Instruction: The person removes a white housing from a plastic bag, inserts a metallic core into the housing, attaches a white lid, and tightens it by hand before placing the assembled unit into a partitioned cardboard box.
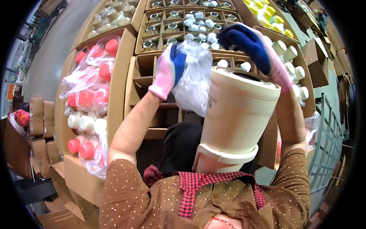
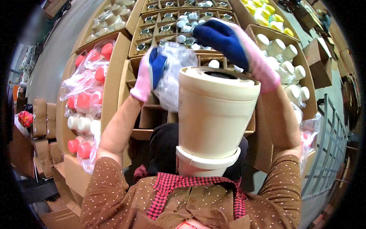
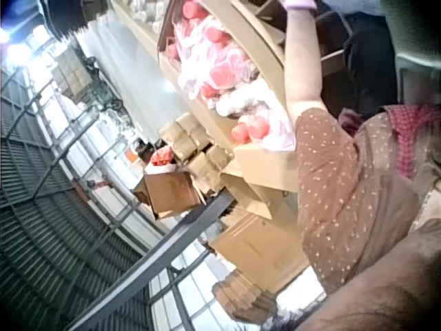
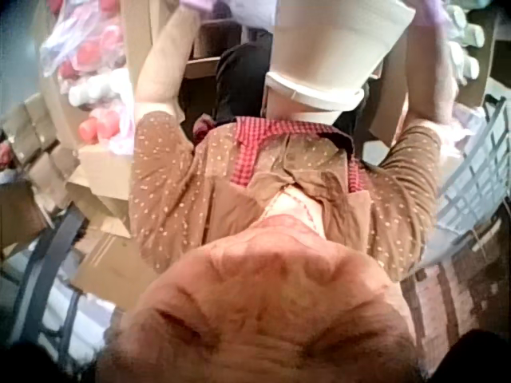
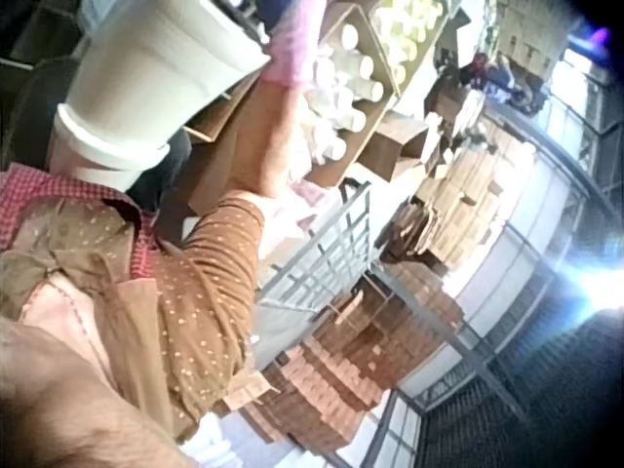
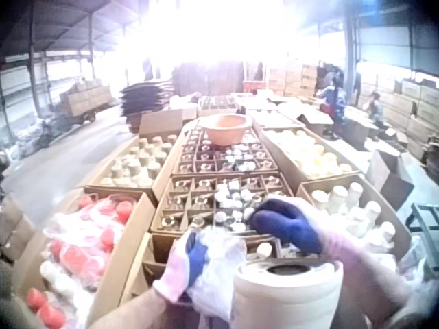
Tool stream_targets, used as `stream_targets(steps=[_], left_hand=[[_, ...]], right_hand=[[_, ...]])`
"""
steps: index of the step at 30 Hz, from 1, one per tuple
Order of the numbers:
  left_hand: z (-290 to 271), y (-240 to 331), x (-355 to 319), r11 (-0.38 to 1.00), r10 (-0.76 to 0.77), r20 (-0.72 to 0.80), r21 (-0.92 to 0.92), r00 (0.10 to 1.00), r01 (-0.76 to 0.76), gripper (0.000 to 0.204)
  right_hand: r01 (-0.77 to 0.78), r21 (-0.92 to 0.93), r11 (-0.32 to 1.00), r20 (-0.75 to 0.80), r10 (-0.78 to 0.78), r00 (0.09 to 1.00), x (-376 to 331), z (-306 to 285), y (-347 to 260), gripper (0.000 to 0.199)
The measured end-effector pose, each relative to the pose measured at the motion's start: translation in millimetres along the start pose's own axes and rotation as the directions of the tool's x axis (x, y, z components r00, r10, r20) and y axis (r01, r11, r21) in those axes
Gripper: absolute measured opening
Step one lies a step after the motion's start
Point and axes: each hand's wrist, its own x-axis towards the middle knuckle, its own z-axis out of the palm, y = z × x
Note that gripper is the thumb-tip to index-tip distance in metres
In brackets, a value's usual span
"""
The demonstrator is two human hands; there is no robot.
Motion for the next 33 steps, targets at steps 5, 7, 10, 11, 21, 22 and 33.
stream_targets(steps=[5,7,10,11,21,22,33], left_hand=[[46.9,77.9,67.7,0.94,0.315,0.063,0.12,0.947,-0.321,0.019],[40.3,80.8,76.8,0.964,0.251,0.058,-0.11,0.966,-0.243,0.023],[4.5,56.9,90.6,0.953,0.153,0.03,-0.27,0.988,-0.139,0.027],[0.5,53.5,90.5,0.931,0.202,0.062,-0.323,0.977,-0.172,0.029],[22.7,40.5,51.1,0.803,0.538,-0.029,0.321,0.843,-0.502,0.051],[27.1,52.7,32.0,0.866,0.5,-0.137,0.072,0.855,-0.495,0.052],[11.6,86.1,-21.3,0.956,0.035,0.184,0.279,0.982,-0.086,0.014]], right_hand=[[0.027,-0.479,0.877,-0.155,-0.115,0.981,37.2,-15.7,50.5,0.029],[-0.046,-0.185,0.982,-0.344,-0.021,0.939,37.9,-40.9,52.8,0.025],[0.311,0.083,0.947,-0.47,-0.238,0.85,32.4,-44.9,45.0,0.049],[0.351,0.068,0.934,-0.414,-0.294,0.862,28.1,-39.7,48.6,0.05],[0.059,0.462,0.885,-0.449,0.176,0.876,18.6,32.1,95.8,0.02],[0.009,0.424,0.905,-0.472,0.212,0.856,17.4,27.9,91.0,0.021],[-0.104,0.207,0.973,-0.315,0.167,0.934,-88.3,-48.8,83.4,0.023]])
